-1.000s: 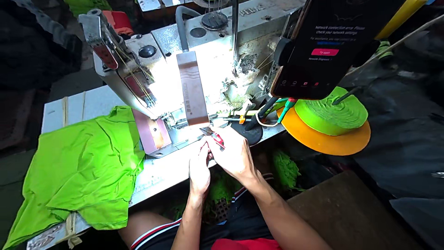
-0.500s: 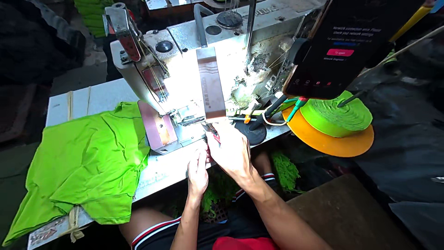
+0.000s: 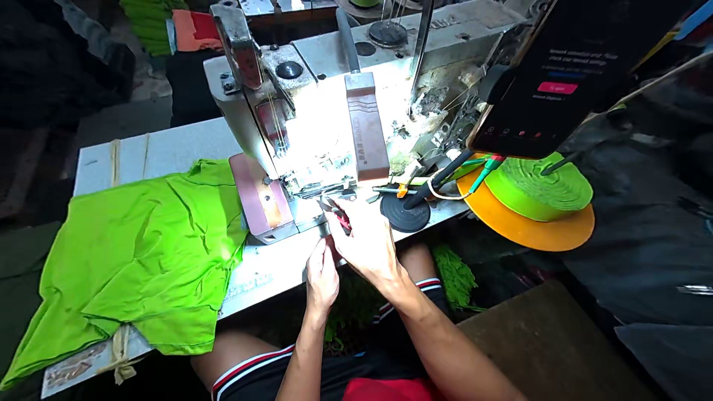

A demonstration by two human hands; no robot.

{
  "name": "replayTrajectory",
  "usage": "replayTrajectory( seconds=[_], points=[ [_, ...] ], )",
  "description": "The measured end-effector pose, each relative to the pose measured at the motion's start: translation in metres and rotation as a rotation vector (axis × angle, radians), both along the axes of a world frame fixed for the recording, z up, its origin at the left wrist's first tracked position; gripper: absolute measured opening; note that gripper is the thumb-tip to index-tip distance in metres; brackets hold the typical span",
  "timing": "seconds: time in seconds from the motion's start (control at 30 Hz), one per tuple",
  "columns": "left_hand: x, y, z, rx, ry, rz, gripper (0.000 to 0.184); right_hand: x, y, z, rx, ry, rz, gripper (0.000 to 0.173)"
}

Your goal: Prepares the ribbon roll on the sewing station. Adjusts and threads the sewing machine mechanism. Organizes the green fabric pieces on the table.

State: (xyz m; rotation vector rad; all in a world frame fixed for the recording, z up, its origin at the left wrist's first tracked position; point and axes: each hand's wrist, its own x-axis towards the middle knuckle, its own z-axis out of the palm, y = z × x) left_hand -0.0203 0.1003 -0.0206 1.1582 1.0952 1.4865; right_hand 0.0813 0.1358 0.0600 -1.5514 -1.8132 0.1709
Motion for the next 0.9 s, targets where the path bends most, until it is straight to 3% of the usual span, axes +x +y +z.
replayTrajectory(
  seconds=[0.33,0.9],
  points=[
    [0.002,0.002,0.002,-0.105,-0.131,-0.059,0.031,0.023,-0.002,-0.004,0.073,0.034,-0.064,0.029],
    [0.001,-0.003,0.001,-0.018,0.013,0.001,0.032,-0.006,0.004,-0.005,-0.005,0.135,0.045,0.03]
  ],
)
